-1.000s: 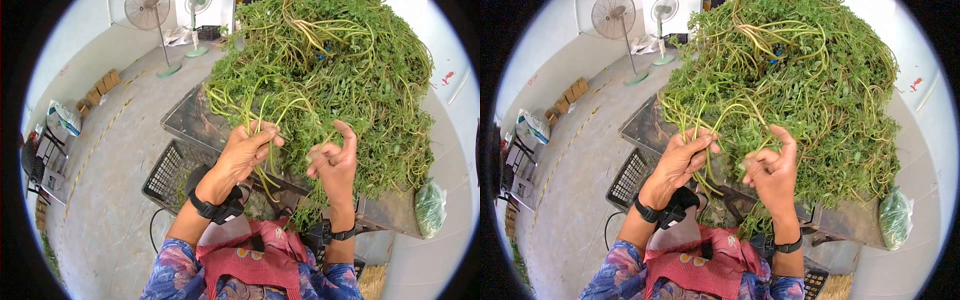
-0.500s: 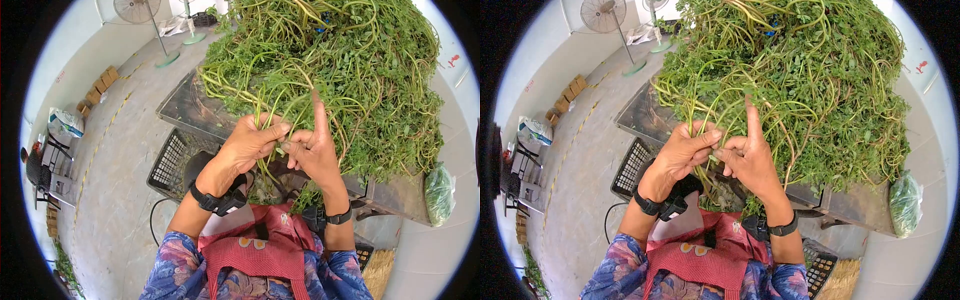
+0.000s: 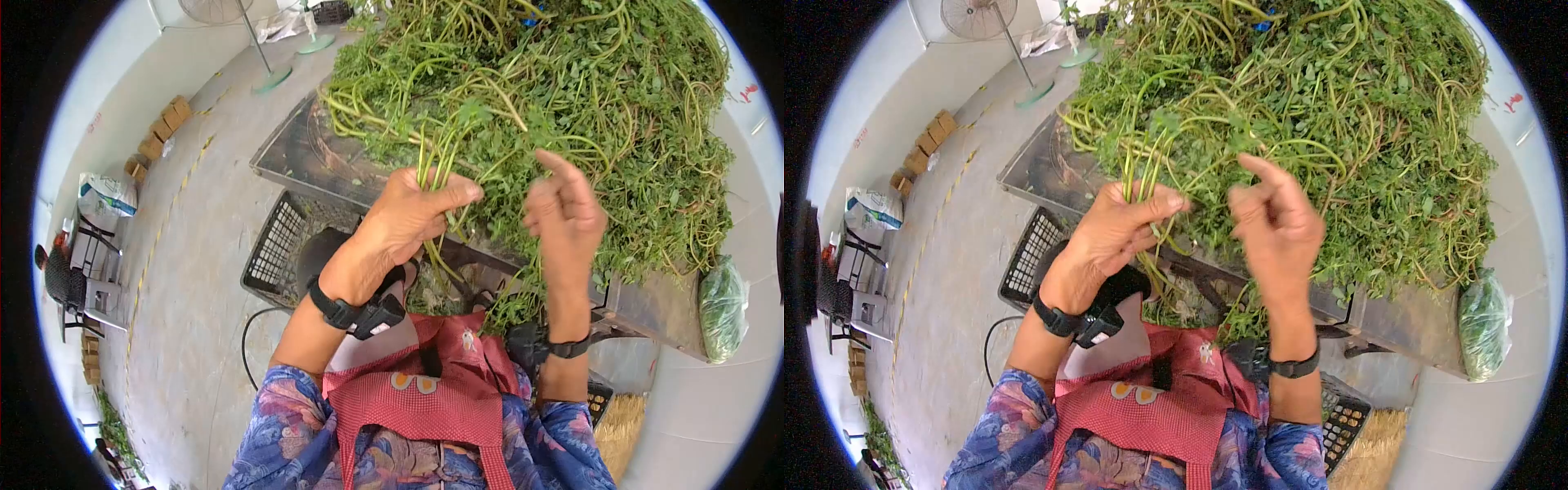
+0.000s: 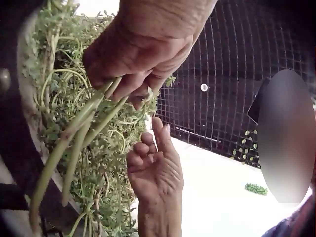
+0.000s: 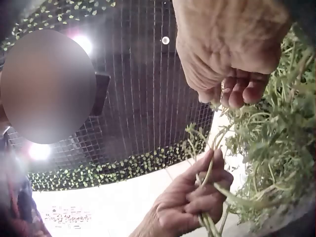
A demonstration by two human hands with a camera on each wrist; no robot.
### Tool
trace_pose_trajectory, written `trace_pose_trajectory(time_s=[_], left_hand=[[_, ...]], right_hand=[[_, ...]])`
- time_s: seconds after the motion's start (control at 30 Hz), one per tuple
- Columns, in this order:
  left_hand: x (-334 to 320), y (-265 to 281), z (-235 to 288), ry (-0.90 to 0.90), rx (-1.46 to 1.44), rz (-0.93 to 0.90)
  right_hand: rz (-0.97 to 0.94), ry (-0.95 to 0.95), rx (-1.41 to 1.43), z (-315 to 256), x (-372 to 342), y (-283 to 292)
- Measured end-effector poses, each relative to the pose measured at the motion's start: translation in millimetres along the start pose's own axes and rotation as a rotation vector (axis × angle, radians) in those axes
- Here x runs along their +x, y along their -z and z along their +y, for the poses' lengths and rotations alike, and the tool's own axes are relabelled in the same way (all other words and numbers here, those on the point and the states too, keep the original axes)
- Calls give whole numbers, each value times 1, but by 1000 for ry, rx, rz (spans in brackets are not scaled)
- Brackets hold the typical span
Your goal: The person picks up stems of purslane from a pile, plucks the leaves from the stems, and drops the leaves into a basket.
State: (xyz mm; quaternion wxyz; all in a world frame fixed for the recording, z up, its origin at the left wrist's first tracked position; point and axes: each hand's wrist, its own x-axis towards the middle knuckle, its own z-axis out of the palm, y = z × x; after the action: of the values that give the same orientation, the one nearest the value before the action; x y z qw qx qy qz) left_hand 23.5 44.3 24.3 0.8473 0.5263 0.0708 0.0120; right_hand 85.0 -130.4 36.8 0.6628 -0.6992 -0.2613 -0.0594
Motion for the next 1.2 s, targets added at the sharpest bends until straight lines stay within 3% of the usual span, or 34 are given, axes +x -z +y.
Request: trace_pose_trajectory(time_s=[0.17, 0.23, 0.27, 0.4, 0.43, 0.5, 0.57, 0.67, 0.73, 0.77, 0.83, 0.87, 0.93, 0.97, 1.03, 1.17, 1.2], left_hand=[[-1, -2, 0, 46, 41, -16], [-1, -3, -1, 47, 42, -30], [-1, -3, -1, 45, 46, -43], [-1, -2, -3, 34, 68, -62], [0, 0, -3, 40, 74, -79], [0, 1, -2, 47, 78, -97], [-2, -2, 0, -45, 80, -148], [-2, -1, 0, 3, 109, -143], [-2, -4, 1, 46, 57, -156], [-2, -5, 1, 89, 4, -170], [-4, 2, 2, 89, -21, -202], [-4, 5, 3, 85, -46, -229], [-3, 4, 2, 84, -61, -150], [-1, 2, 2, 79, -73, -84], [1, -1, 3, 61, -80, -97], [3, 0, 0, 24, -106, -107], [3, 0, 0, 24, -103, -107]], right_hand=[[-9, -3, 14, 3, 9, 5], [-204, -206, 98, 10, 10, 3], [-252, -221, 119, 10, 10, 2], [-189, -214, 294, 0, 8, -17], [-187, -213, 294, 3, 9, -15], [-381, -228, 244, 11, 11, -11], [-367, -258, 206, 8, 11, -10], [-379, -110, -36, 3, 12, -6], [-236, 176, -348, 4, 17, -2], [-237, 174, -348, 7, 21, 5], [38, 15, -287, 13, 32, 25], [33, 20, -286, 11, 34, 30], [-175, -296, 554, -2, 26, 37], [-174, -295, 554, -5, 20, 32], [-227, -467, 670, -14, 10, 10], [-325, -533, 748, 0, -5, -6], [-287, -266, 367, 1, -11, -11]])
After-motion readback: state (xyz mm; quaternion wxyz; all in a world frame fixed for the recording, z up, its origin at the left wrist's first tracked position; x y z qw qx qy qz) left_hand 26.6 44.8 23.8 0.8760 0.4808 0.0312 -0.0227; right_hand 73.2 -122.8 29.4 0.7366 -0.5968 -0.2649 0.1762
